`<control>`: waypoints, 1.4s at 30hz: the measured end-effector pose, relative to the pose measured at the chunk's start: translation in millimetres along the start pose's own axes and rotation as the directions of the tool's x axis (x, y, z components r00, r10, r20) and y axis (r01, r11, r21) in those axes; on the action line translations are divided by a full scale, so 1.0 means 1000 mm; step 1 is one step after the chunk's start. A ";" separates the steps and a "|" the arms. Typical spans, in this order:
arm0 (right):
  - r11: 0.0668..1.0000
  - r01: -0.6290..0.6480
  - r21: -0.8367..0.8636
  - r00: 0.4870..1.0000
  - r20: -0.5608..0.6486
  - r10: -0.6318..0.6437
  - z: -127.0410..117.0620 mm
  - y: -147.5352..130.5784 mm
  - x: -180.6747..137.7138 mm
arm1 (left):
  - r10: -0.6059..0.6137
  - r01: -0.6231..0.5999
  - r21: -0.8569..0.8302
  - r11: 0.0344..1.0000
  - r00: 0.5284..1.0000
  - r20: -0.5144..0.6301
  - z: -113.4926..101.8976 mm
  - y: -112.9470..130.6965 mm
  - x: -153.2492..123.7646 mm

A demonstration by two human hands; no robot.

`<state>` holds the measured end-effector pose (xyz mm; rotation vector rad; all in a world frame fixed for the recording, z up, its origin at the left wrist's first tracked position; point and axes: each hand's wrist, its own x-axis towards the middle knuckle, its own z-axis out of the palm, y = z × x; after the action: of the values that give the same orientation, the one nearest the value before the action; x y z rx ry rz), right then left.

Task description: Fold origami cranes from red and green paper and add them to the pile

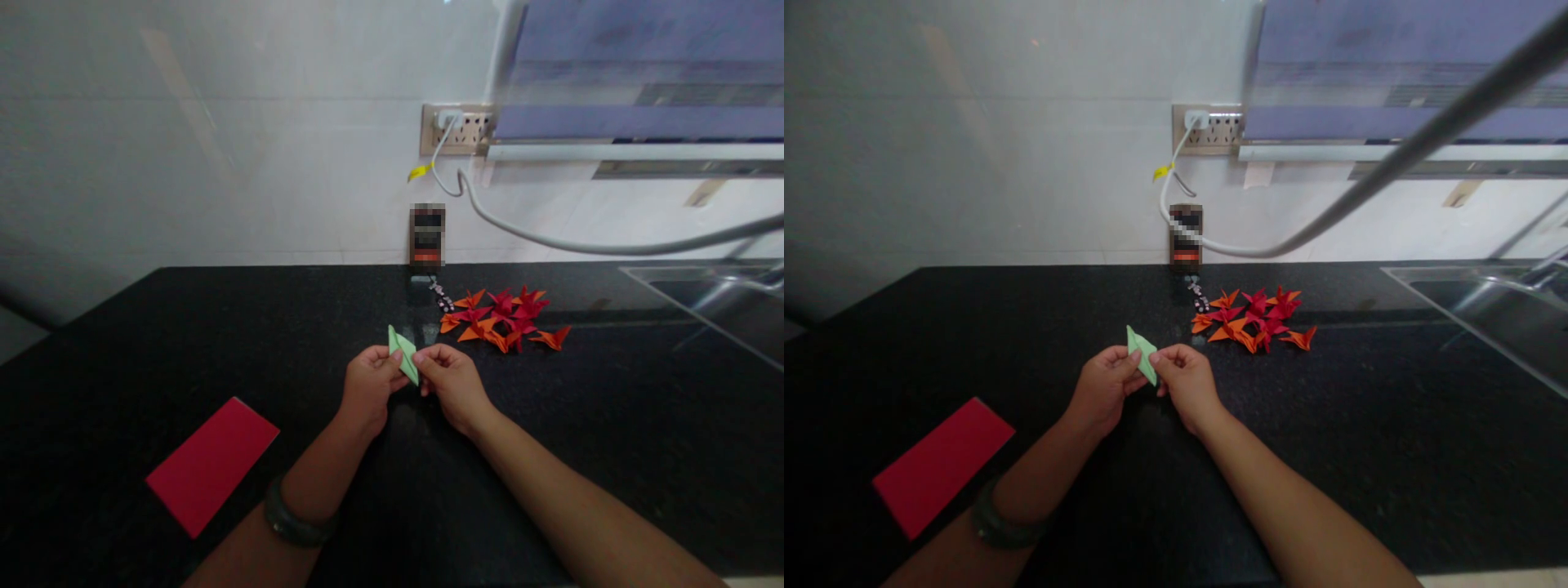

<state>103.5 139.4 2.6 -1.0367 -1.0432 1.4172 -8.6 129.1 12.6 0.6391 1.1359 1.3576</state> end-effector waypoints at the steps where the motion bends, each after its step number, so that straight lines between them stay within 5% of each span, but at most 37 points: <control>1: 1.000 -0.001 0.007 1.000 -0.002 0.001 0.000 0.000 0.000 | -0.018 0.018 0.010 1.000 1.000 -0.010 0.000 0.001 -0.001; 23: 1.000 -0.017 0.019 0.999 -0.050 0.018 0.000 0.000 0.001 | -0.009 0.010 -0.006 1.000 0.999 0.035 0.002 0.000 -0.003; 29: 0.987 0.001 -0.163 1.000 0.008 0.001 -0.003 -0.004 0.001 | 0.035 -0.035 0.107 0.994 0.999 0.006 0.001 0.002 -0.003; 33: 0.966 0.060 -0.252 0.997 0.066 -0.044 -0.008 -0.008 0.004 | 0.097 -0.117 0.274 0.955 0.992 0.085 -0.003 0.000 0.001; 37: 0.923 0.170 -0.346 0.985 0.079 -0.152 -0.014 -0.007 0.007 | 0.211 -0.310 0.573 0.759 0.949 0.235 -0.006 -0.001 0.001; 42: 0.718 0.362 -0.594 0.921 0.112 -0.372 -0.016 -0.006 0.007 | 0.363 -0.511 0.839 0.188 0.829 0.425 -0.005 0.005 -0.005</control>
<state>120.1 148.3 3.7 -1.1925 -1.6545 0.7429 -14.3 123.7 16.2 2.0649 1.6856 0.9115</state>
